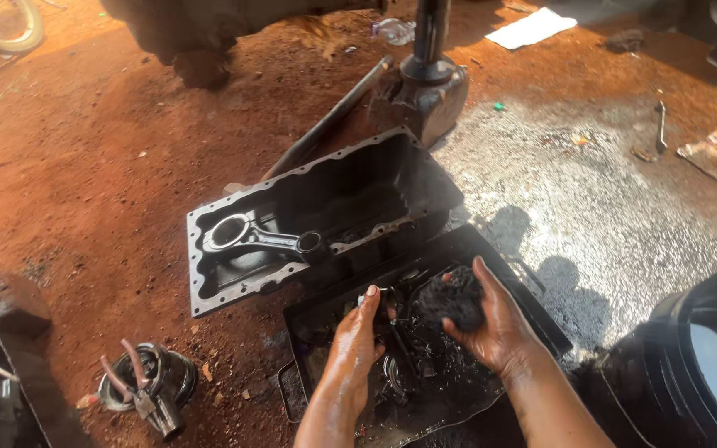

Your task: The person cleans engine components, including pistons and connecting rods, using a rag and a liquid solvent in a tray. They scrub the parts thoroughly and place the cleaned connecting rods into the engine block.

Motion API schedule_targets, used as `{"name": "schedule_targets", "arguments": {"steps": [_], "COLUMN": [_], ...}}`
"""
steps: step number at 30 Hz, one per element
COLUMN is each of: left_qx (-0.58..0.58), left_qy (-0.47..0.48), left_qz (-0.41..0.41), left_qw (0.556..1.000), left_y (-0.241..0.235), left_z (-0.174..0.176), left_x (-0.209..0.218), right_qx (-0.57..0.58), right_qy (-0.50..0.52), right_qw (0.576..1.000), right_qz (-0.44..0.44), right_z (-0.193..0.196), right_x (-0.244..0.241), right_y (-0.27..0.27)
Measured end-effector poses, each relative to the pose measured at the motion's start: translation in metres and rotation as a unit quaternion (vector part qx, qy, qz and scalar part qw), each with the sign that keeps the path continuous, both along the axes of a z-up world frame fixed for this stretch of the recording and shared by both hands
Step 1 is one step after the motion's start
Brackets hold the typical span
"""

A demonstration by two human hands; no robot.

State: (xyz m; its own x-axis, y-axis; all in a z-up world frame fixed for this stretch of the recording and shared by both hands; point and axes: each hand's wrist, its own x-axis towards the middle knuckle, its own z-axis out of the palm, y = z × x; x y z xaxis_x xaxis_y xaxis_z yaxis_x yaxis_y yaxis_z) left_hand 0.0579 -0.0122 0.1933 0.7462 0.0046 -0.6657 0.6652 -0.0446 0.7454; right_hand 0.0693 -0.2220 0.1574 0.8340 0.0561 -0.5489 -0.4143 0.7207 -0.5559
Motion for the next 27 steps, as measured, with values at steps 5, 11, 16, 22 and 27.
{"name": "schedule_targets", "arguments": {"steps": [5, 11, 16, 22, 27], "left_qx": [-0.131, -0.188, -0.209, -0.308, -0.178], "left_qy": [-0.066, -0.063, -0.090, -0.098, -0.186], "left_qz": [0.025, 0.102, 0.108, 0.095, 0.116], "left_qw": [0.989, 0.975, 0.968, 0.941, 0.959], "left_y": [-0.001, -0.010, -0.021, -0.014, -0.023], "left_z": [-0.025, -0.050, -0.043, -0.029, -0.074], "left_x": [0.004, 0.011, 0.010, -0.004, 0.000], "right_qx": [-0.207, -0.334, -0.342, -0.407, -0.415], "right_qy": [-0.034, -0.100, -0.133, -0.117, -0.104], "right_qw": [0.976, 0.913, 0.906, 0.880, 0.879], "right_qz": [0.064, 0.210, 0.212, 0.215, 0.212], "right_z": [0.114, 0.167, 0.174, 0.187, 0.183], "right_x": [0.010, 0.015, 0.019, 0.015, 0.011], "right_y": [0.042, 0.088, 0.102, 0.121, 0.125]}}
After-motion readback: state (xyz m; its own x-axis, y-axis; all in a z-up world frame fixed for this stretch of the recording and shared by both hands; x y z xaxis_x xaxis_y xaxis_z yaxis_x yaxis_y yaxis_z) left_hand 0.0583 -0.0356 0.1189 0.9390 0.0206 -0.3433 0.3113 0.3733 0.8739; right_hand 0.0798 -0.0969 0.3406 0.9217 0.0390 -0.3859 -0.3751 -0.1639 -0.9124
